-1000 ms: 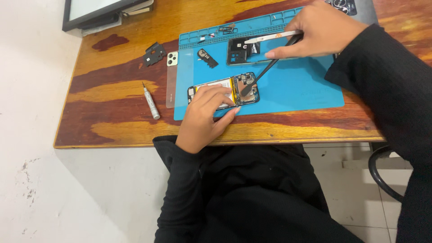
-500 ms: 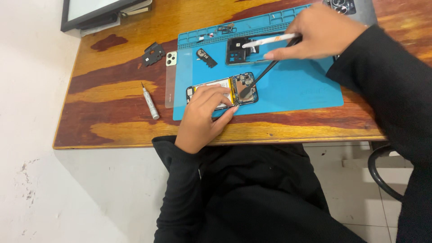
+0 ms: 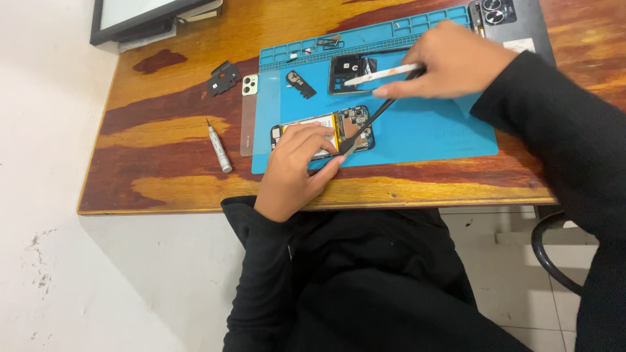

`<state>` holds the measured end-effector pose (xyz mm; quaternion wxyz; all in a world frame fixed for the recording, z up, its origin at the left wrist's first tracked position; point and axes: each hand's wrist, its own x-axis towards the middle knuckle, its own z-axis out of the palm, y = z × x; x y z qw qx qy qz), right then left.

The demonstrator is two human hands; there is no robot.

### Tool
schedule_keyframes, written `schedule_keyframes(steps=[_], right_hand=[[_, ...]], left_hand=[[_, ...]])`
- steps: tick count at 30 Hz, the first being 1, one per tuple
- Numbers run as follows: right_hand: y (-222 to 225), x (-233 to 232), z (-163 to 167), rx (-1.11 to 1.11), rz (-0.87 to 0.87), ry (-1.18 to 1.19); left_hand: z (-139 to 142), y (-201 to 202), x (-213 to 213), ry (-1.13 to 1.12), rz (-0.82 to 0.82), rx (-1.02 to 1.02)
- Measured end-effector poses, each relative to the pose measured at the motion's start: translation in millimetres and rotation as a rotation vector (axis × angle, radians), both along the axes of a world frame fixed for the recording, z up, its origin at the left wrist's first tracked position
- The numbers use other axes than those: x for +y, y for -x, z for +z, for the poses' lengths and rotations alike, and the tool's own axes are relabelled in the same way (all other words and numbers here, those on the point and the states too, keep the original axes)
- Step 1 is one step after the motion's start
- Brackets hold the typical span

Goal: The person disassembles a smartphone on a blue mat, removes the back cover, detaches internal components, and extracts the battery using a screwdriver, tweezers, and a brush. The person then cleans the battery and places it aside.

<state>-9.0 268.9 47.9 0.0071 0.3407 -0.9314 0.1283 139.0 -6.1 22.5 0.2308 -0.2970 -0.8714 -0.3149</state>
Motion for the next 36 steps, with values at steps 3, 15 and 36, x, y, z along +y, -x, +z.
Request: schedule_keyframes(steps=[3,15,36], right_hand=[[-1,-2,-1,-0.077,0.006,0.112],[5,10,-2,0.192,-0.004,0.028],[4,11,-2,0.295,-0.047,0.060]], left_hand=[[1,0,-1,0.007,0.003,0.007],[-4,-4,3,0.065,0.347,0.023],[0,9,-6,0.090,0.337,-0.086]])
